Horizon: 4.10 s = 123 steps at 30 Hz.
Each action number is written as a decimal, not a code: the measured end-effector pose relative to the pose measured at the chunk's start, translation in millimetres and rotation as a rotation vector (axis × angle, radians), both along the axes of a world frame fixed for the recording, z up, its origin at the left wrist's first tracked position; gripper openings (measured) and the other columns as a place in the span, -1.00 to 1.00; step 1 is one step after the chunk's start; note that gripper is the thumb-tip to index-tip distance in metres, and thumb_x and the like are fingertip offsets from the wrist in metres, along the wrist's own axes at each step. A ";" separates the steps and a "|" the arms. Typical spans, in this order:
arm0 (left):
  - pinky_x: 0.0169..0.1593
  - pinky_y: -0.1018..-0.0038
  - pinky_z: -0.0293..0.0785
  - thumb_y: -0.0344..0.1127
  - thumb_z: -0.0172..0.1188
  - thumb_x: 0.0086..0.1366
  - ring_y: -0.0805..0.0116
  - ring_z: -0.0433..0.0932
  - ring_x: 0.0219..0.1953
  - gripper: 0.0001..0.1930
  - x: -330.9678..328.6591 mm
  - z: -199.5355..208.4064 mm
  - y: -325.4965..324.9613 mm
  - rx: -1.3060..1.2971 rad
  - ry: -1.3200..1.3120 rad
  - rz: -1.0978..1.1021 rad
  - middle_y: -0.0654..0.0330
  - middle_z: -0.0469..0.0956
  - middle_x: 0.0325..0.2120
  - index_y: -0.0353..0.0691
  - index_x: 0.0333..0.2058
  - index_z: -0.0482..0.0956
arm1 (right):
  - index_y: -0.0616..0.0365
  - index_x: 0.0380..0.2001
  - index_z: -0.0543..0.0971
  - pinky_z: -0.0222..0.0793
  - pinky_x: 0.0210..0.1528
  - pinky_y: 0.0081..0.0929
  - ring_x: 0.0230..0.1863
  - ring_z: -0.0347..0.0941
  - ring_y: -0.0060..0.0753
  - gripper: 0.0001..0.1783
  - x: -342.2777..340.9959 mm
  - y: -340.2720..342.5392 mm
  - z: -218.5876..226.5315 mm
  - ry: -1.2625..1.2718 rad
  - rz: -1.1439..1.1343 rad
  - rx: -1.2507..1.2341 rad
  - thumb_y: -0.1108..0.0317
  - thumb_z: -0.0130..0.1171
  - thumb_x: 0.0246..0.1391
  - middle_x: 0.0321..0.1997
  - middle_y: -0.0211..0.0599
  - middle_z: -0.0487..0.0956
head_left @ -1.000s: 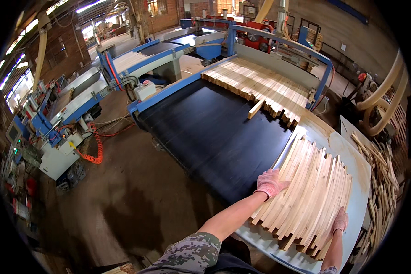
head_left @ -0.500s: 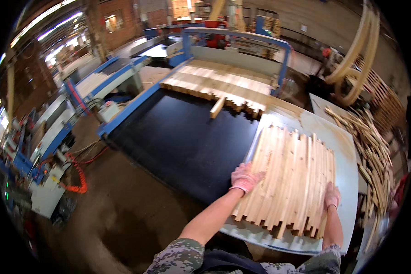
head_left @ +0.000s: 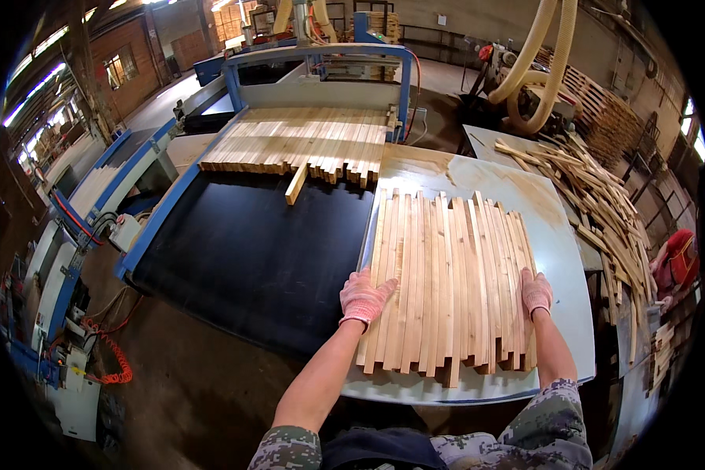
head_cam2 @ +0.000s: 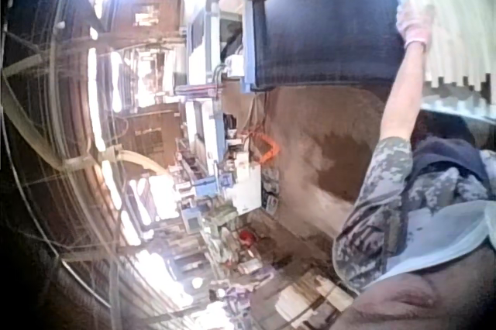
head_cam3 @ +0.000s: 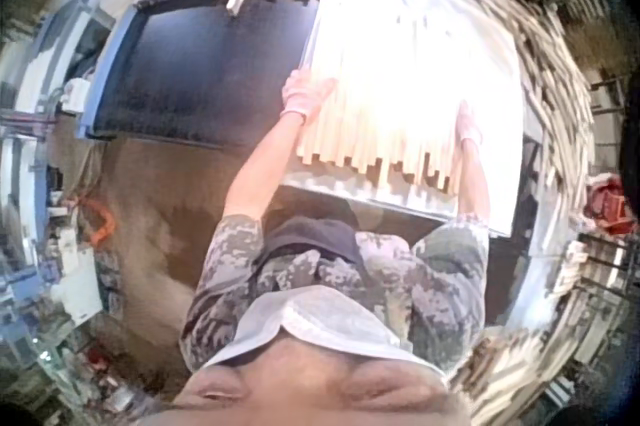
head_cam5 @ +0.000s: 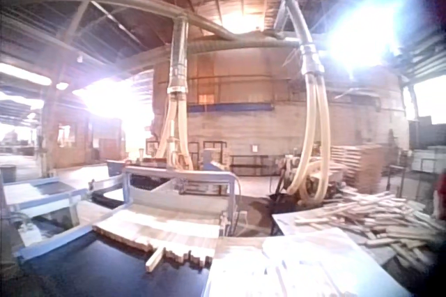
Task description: The person repeatedly picks up stacks of light-colored wooden planks from a metal table and places them onto a conveyor belt. They wear pink gloves and handle the planks in batches, aligning them before moving them. Other workers are visible in the background performing similar tasks.
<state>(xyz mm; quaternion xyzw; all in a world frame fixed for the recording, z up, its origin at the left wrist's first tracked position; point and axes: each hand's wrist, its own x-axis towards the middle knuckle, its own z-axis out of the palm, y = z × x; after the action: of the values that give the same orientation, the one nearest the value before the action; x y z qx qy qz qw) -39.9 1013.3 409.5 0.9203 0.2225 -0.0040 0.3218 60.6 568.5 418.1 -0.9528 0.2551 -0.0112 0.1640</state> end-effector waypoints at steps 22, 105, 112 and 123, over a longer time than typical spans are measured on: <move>0.38 0.17 0.42 0.44 0.33 0.21 -0.02 0.52 0.27 -0.01 3.2 -3.0 0.9 0.024 0.040 -0.021 -0.08 0.51 0.22 -0.13 0.43 0.40 | 0.37 0.20 0.56 0.39 0.37 -0.01 0.30 0.53 0.26 -0.16 -3.1 3.8 4.1 0.002 0.000 -0.006 -0.31 -0.06 0.41 0.20 0.28 0.63; 0.52 0.24 0.23 -0.29 0.04 0.62 0.07 0.38 0.44 -0.50 63.7 -33.6 411.4 -0.798 -0.542 -0.332 -0.12 0.40 0.41 -0.44 0.40 0.38 | 0.25 0.25 0.55 0.47 0.09 -0.32 -0.03 0.49 -0.41 -0.51 -86.0 642.3 -101.1 -0.047 0.851 1.353 0.17 0.20 0.39 0.01 -0.33 0.65; 0.43 0.24 0.43 -0.20 0.02 0.66 0.16 0.55 0.30 -0.52 14.7 -33.4 204.5 -1.060 -0.395 -0.628 -0.09 0.56 0.27 -0.42 0.36 0.44 | 0.26 0.46 0.41 0.46 -0.14 -0.44 -0.18 0.47 -0.55 -0.31 -261.2 479.6 -117.3 0.368 0.785 1.625 0.24 0.22 0.33 -0.05 -0.35 0.66; 0.31 0.24 0.52 -0.17 0.03 0.65 0.21 0.61 0.19 -0.55 -151.3 -66.2 -102.2 -1.226 0.135 -0.872 0.03 0.62 0.17 -0.36 0.32 0.50 | 0.20 0.21 0.64 0.46 0.26 -0.06 0.24 0.60 0.14 -0.24 -626.5 167.5 -263.8 0.061 -0.635 0.838 -0.19 0.19 0.15 0.24 0.12 0.65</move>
<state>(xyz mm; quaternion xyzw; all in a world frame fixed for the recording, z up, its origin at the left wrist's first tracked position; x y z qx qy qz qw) -191.2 911.1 343.3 0.5789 -0.1849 -0.3105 0.7310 -565.9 736.0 154.2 -0.6813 0.5186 0.0705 0.5118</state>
